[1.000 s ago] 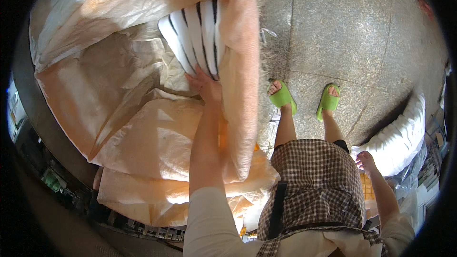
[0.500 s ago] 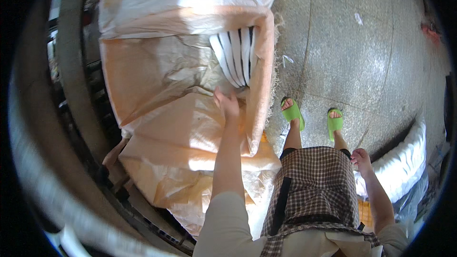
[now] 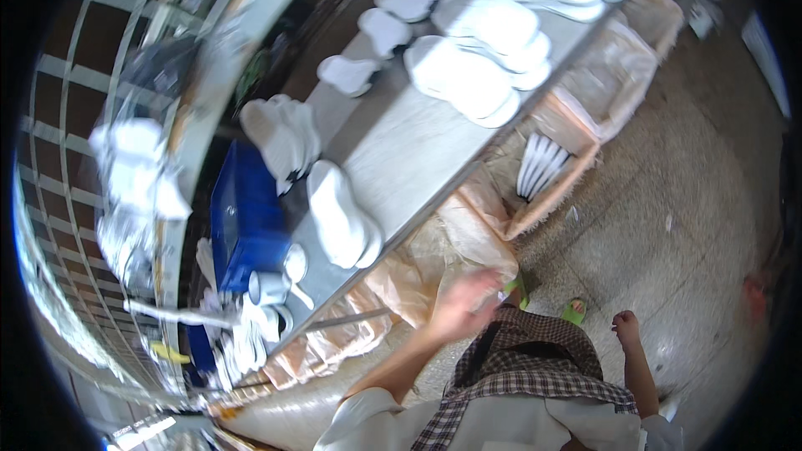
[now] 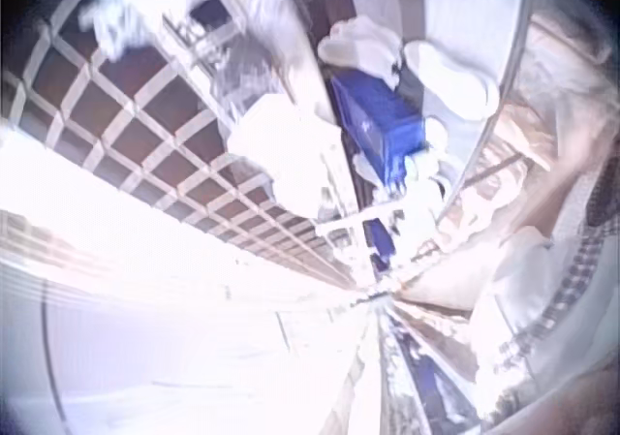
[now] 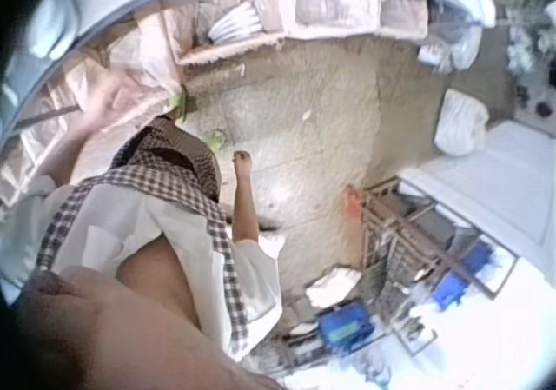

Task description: The person picks up white shoe insoles from a metal shelf, wipes them with a brush and a cloth, and places them back on the shelf. The person handles the insoles one at a time, turning them over to clean both sides.

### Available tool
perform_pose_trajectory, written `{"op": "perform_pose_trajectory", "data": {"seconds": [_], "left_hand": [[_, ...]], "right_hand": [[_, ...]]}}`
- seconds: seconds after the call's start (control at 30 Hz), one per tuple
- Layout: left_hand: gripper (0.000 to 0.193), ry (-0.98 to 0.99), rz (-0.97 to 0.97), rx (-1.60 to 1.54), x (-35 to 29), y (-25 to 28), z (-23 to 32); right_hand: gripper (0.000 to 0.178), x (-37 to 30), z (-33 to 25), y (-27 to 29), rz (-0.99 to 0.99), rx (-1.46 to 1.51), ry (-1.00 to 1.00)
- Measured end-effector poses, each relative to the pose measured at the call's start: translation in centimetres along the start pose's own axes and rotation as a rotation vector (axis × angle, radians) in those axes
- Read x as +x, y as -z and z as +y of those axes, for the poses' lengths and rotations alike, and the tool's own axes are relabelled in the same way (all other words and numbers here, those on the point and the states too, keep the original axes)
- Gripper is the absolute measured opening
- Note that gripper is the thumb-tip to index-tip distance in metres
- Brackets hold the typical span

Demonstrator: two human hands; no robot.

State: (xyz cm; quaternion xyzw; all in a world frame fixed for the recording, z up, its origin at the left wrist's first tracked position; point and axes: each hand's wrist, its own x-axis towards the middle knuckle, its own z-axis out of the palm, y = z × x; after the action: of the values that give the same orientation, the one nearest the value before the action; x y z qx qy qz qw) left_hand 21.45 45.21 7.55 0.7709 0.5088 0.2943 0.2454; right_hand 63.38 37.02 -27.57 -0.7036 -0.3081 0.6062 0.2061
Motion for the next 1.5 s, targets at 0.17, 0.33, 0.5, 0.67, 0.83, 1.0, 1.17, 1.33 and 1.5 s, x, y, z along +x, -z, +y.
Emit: {"op": "perform_pose_trajectory", "data": {"seconds": [0.17, 0.33, 0.5, 0.67, 0.83, 1.0, 1.17, 1.33, 1.5], "left_hand": [[0.057, 0.126, 0.948, -0.173, -1.4, 16.5, -3.5], [0.072, 0.711, 1.198, -0.700, -1.2, 29.7, -18.3], [0.096, 0.732, 1.004, -1.146, -1.5, 32.9, -30.5], [0.083, 0.633, 0.941, -1.278, -0.5, 33.9, -35.3], [0.071, 0.669, 1.022, -1.204, 1.9, 34.3, -34.0], [0.054, 0.630, 1.018, -1.287, 6.0, 36.2, -32.5], [0.043, 0.787, 1.099, -1.537, 9.6, 36.6, -28.7], [0.036, 0.725, 0.929, -1.634, 8.7, 32.4, -16.3], [0.035, 0.597, 0.590, -1.781, 3.3, 25.4, -3.0]], "right_hand": [[0.009, 1.2, -4.0, 1.0, -0.006, -0.038, 0.126], [0.008, -0.9, -11.5, -5.4, -0.059, 0.012, 0.259], [0.017, -4.9, -18.3, -14.8, -0.243, -0.080, 0.462], [0.018, -9.1, -22.2, -21.5, -0.336, -0.369, 0.563], [0.021, -11.6, -22.7, -23.1, -0.363, -0.501, 0.535], [0.017, -11.8, -22.2, -21.4, -0.345, -0.514, 0.569], [0.015, -11.2, -22.0, -18.4, -0.311, -0.439, 0.559], [0.021, -10.4, -24.4, -16.3, -0.331, -0.314, 0.672], [0.043, -11.0, -32.8, -18.1, -0.523, 0.097, 0.749]]}}
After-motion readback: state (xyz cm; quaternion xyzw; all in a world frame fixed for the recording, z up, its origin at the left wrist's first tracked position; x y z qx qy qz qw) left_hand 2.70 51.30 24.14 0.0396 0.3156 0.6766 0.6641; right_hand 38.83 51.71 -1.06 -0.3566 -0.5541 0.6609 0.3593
